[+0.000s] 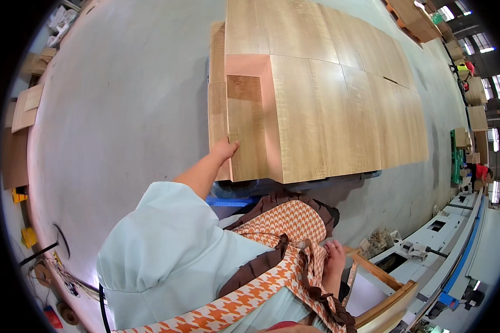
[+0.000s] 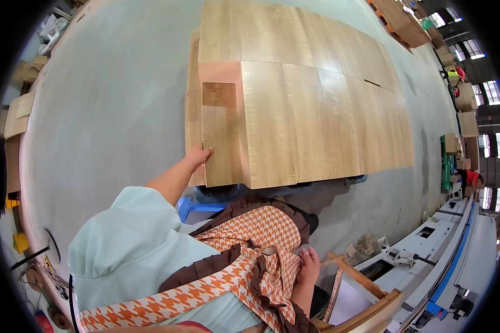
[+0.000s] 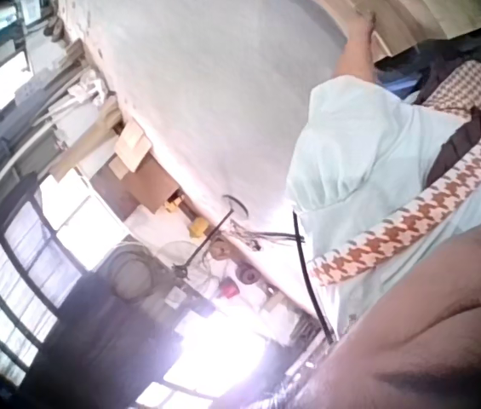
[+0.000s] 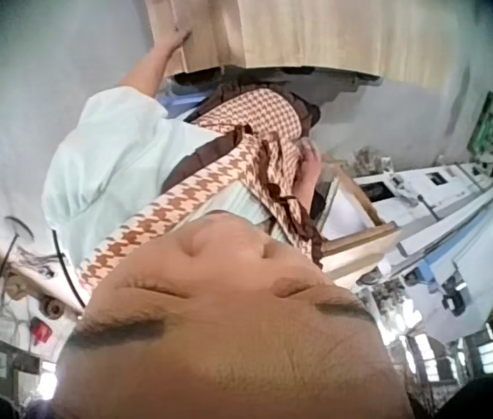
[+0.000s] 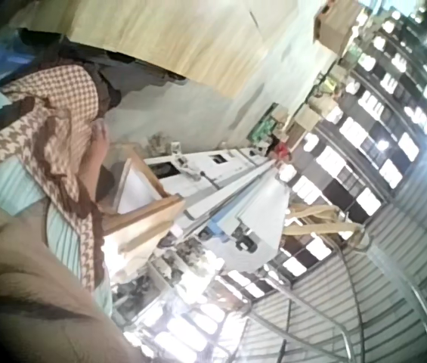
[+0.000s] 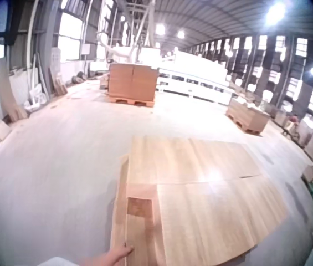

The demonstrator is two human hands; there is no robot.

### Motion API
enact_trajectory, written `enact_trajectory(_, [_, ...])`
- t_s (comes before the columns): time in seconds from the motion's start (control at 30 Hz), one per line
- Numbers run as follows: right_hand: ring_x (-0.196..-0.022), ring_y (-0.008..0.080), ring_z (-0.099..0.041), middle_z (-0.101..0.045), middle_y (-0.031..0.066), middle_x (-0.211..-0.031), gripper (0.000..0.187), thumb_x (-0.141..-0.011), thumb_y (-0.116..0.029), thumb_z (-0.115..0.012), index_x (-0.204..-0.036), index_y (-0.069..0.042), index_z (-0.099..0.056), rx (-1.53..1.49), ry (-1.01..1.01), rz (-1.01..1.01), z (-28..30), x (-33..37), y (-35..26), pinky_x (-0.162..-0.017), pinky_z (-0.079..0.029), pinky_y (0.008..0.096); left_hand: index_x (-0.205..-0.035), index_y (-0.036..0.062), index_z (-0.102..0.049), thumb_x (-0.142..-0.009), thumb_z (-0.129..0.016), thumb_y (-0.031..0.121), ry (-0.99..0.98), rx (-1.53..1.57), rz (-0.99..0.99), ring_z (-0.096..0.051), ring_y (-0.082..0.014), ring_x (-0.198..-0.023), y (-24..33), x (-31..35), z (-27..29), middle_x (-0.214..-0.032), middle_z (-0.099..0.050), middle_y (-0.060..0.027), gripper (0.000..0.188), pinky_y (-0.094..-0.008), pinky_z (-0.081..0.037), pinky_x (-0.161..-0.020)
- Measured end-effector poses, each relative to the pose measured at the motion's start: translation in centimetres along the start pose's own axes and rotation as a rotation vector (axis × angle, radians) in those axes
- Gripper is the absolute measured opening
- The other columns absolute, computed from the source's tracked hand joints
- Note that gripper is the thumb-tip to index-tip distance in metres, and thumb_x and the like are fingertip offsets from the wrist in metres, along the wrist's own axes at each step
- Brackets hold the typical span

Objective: The person gathers wooden boards from a worktable by hand, aligns them into stacks, and places them onto a pallet.

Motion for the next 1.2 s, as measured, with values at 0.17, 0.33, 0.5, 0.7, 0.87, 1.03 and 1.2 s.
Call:
enact_trajectory(0.17, [-0.098, 0.02, -0.051, -0.054, 0.0143, -0.106, 0.044, -0.081, -0.006, -0.051, -0.12, 0.009, -0.037, 0.064, -0.106, 0.023, -1.7, -1.2, -0.3, -0.084, -0.041, 0.0302, -0.113, -0.0004, -0.049, -0.076, -0.054, 0.038, -0.053, -0.351, 0.044, -0.053, -0.0352, -0.099, 2.7, 1.0, 0.4, -0.107, -0.054, -0.0233, 0.053, -0.0385, -0.043, -0.084])
enact_trajectory(0.33, [-0.102, 0.0227, -0.05, -0.052, 0.016, -0.11, 0.044, -0.08, -0.005, -0.051, -0.12, 0.009, -0.037, 0.067, -0.099, 0.008, -2.6, -1.1, -1.3, -0.086, -0.039, 0.0313, -0.116, 0.0018, -0.047, -0.075, -0.053, 0.031, 0.08, -0.347, 0.185, -0.05, -0.0356, -0.104, 3.4, 2.2, 0.8, -0.118, -0.047, -0.0198, 0.05, -0.0393, -0.043, -0.086])
enact_trajectory(0.5, [-0.1, 0.0223, -0.052, -0.053, 0.0155, -0.107, 0.042, -0.082, -0.007, -0.052, -0.119, 0.008, -0.038, 0.113, -0.105, 0.035, -2.1, -1.4, -1.1, -0.084, -0.041, 0.0307, -0.123, 0.005, -0.038, -0.075, -0.049, 0.023, 0.141, 0.079, 0.31, -0.042, -0.0347, -0.112, 0.5, -0.4, -0.8, -0.126, -0.038, -0.017, 0.053, -0.0406, -0.041, -0.089])
enact_trajectory(0.7, [-0.096, 0.0221, -0.054, -0.055, 0.0155, -0.105, 0.042, -0.082, -0.009, -0.052, -0.119, 0.007, -0.039, 0.004, -0.102, 0.0, -1.8, -2.4, -0.5, -0.082, -0.043, 0.0302, -0.124, 0.0097, -0.037, -0.076, -0.047, 0.019, 0.189, 0.13, 0.325, -0.042, -0.0348, -0.112, 0.4, -0.2, -1.4, -0.128, -0.034, -0.0149, 0.05, -0.0413, -0.039, -0.091])
enact_trajectory(0.87, [-0.095, 0.0209, -0.054, -0.054, 0.0139, -0.105, 0.042, -0.082, -0.01, -0.052, -0.119, 0.006, -0.039, 0.037, -0.133, 0.007, -1.9, -2.9, -0.8, -0.081, -0.043, 0.0292, -0.121, 0.0082, -0.04, -0.074, -0.051, 0.018, 0.155, 0.034, 0.305, -0.047, -0.0338, -0.105, 0.1, -0.8, -1.5, -0.125, -0.036, -0.0149, 0.049, -0.0388, -0.043, -0.085])
enact_trajectory(1.03, [-0.098, 0.0215, -0.052, -0.054, 0.012, -0.106, 0.042, -0.083, -0.014, -0.051, -0.12, 0.004, -0.039, 0.128, -0.1, 0.014, -2.2, -1.9, -1.7, -0.078, -0.043, 0.0311, -0.11, 0.0045, -0.051, -0.072, -0.056, 0.021, -0.053, 0.359, 0.229, -0.055, -0.0267, -0.092, -0.9, -0.6, -2.7, -0.103, -0.055, -0.0147, 0.042, -0.0354, -0.045, -0.076])
enact_trajectory(1.2, [-0.099, 0.0229, -0.051, -0.054, 0.0126, -0.108, 0.044, -0.082, -0.016, -0.052, -0.121, 0.001, -0.04, 0.159, -0.009, -0.032, 0.0, -0.7, -1.0, -0.079, -0.042, 0.0312, -0.1, 0.0007, -0.054, -0.073, -0.053, 0.013, 0.215, 0.277, 0.169, -0.054, -0.0191, -0.071, -1.9, 4.4, 0.0, -0.081, -0.058, -0.0105, 0.03, -0.0295, -0.043, -0.058])
Point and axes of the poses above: each hand's wrist, its own x-axis away from the middle knuckle, its own z-axis out of the back of the hand, y = z × x, the point moved 9 cm from there along -x, towards the middle knuckle
